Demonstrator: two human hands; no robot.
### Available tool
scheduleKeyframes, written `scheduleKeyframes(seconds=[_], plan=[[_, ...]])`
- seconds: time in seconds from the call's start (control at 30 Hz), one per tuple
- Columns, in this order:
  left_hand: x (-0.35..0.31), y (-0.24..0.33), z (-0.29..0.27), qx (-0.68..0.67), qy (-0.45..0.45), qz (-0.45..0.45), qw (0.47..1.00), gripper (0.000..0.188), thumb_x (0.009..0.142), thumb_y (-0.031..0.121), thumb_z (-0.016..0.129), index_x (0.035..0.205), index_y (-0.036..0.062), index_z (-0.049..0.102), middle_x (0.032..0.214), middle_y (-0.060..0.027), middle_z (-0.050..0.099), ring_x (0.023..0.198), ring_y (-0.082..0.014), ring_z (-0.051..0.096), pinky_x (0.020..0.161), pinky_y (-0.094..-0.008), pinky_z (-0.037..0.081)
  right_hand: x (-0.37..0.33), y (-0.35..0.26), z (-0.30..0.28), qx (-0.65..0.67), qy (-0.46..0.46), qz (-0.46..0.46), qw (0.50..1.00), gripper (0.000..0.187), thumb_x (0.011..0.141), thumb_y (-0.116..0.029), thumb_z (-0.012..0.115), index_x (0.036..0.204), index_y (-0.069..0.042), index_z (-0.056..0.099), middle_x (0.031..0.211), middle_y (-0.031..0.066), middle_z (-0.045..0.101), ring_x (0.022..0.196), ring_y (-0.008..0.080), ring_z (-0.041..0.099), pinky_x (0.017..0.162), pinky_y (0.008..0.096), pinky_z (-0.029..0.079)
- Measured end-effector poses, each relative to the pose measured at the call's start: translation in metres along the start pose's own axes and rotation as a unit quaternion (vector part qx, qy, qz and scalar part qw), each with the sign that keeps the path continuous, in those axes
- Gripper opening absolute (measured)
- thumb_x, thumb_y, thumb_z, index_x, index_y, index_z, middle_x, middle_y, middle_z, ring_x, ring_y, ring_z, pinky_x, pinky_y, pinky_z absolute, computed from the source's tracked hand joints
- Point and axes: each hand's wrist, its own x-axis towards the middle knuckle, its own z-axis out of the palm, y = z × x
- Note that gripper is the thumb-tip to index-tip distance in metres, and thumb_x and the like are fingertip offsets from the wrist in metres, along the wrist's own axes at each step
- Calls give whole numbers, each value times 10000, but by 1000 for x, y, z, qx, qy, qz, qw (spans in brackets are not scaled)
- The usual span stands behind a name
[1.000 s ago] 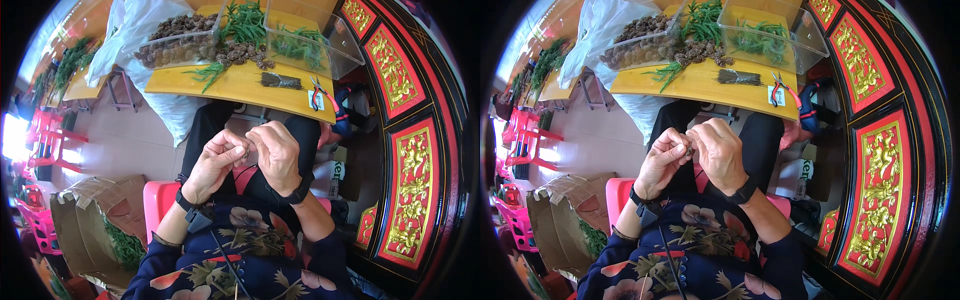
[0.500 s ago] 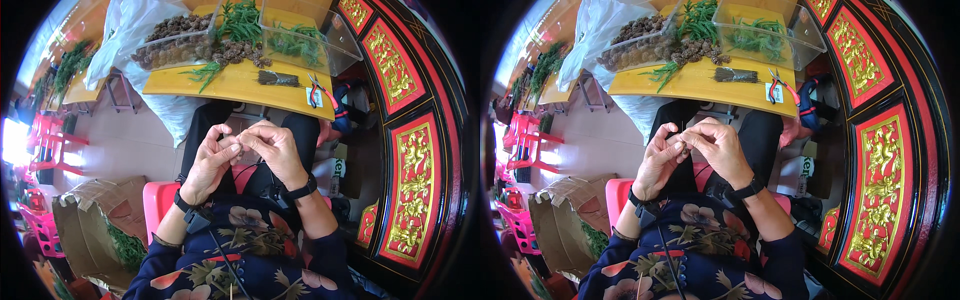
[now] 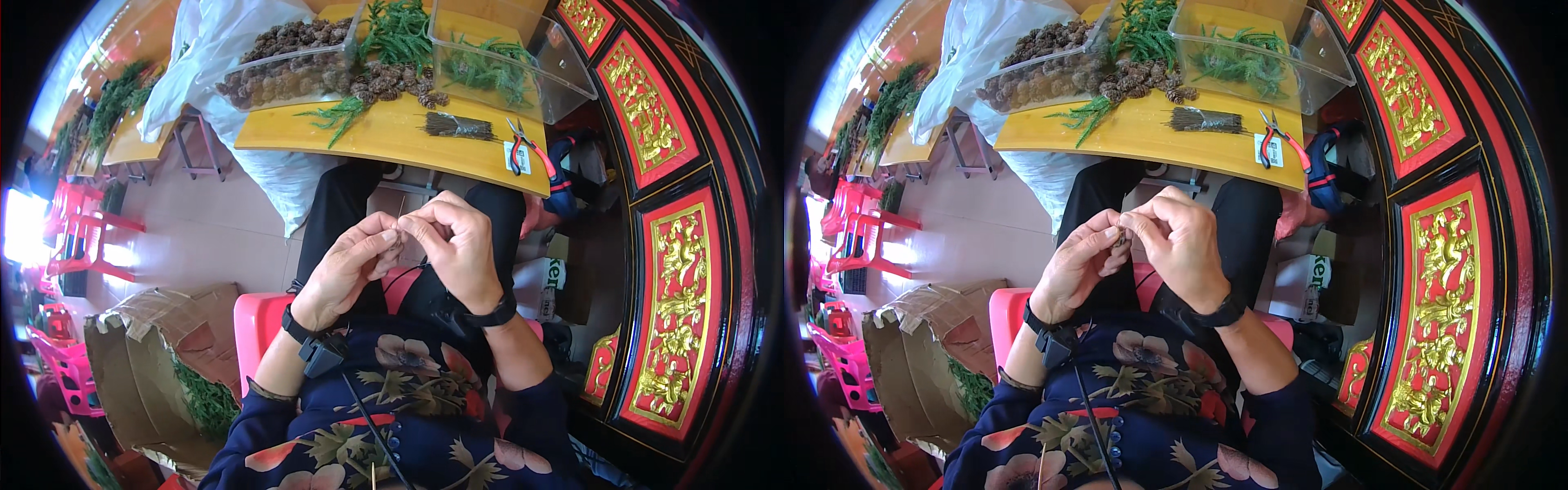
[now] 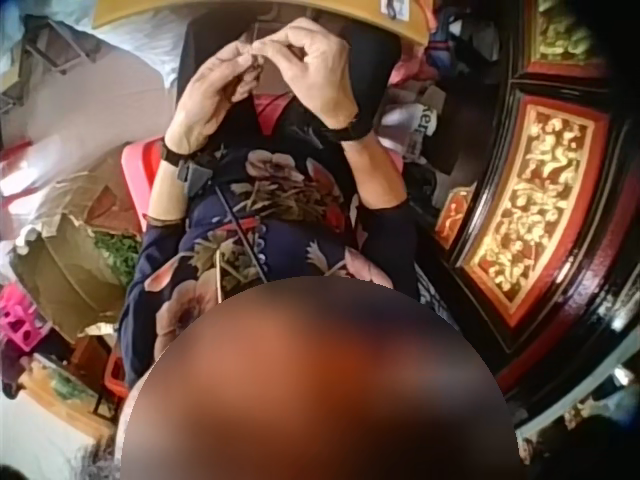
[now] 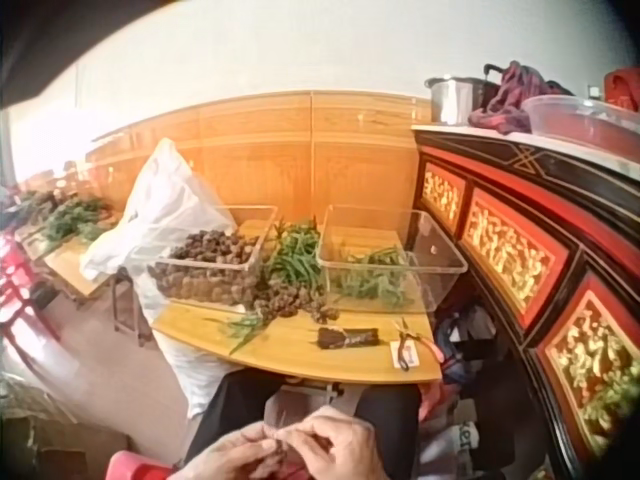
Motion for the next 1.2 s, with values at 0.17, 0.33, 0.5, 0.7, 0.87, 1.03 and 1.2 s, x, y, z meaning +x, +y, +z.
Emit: scheduleKeyframes(seconds=[0.17, 0.33, 0.5, 0.7, 0.87, 1.03, 1.2], plan=[[-4, -2, -1, -11, 46, 19, 999, 88, 954, 158, 503, 956, 80, 542, 676, 60, 393, 578, -37, 306, 517, -193, 232, -6, -5, 15, -176, 61, -123, 975, 68, 802, -33, 709, 796, 3, 652, 738, 52, 568, 588, 112, 526, 524, 264, 409], [-5, 1, -2, -14, 45, 28, 998, 69, 934, 140, 498, 903, 83, 521, 644, 70, 340, 545, -37, 263, 488, -203, 204, -5, -3, 17, -124, 47, -91, 987, 102, 783, -29, 721, 847, -4, 646, 739, 46, 549, 601, 115, 502, 562, 238, 408], [-1, -2, -12, -33, 30, -2, 999, 94, 902, 167, 502, 883, 75, 497, 674, 50, 353, 556, -48, 266, 493, -204, 209, 4, -4, -3, -33, -18, -14, 999, 176, 750, 17, 725, 916, -13, 674, 844, 37, 538, 624, 93, 494, 587, 217, 413], [-1, 3, -8, -57, 13, -19, 998, 89, 919, 161, 495, 870, 87, 502, 667, 61, 336, 544, -40, 266, 474, -199, 199, 14, 6, -10, -51, -77, -114, 989, 244, 725, 76, 709, 943, -30, 690, 945, 40, 521, 650, 89, 517, 596, 217, 440], [0, 2, -8, -61, 14, -41, 997, 86, 923, 152, 491, 855, 102, 507, 661, 71, 327, 536, -34, 261, 463, -197, 192, 16, 14, -11, -54, -108, -193, 974, 268, 719, 96, 695, 952, -36, 684, 981, 56, 555, 704, 128, 574, 630, 240, 481], [1, -1, -11, -49, 19, -51, 997, 84, 922, 140, 479, 852, 105, 510, 657, 71, 327, 532, -34, 258, 459, -195, 188, 12, 17, -13, -115, -112, -263, 951, 255, 706, 93, 692, 927, -33, 669, 976, 83, 614, 795, 203, 637, 674, 277, 520], [1, -3, -8, -57, 25, -70, 996, 65, 924, 140, 471, 884, 97, 501, 683, 64, 339, 558, -40, 280, 481, -198, 213, 6, 20, -12, -129, -105, -224, 960, 248, 708, 94, 682, 919, -35, 655, 972, 100, 643, 864, 255, 656, 702, 306, 537]])
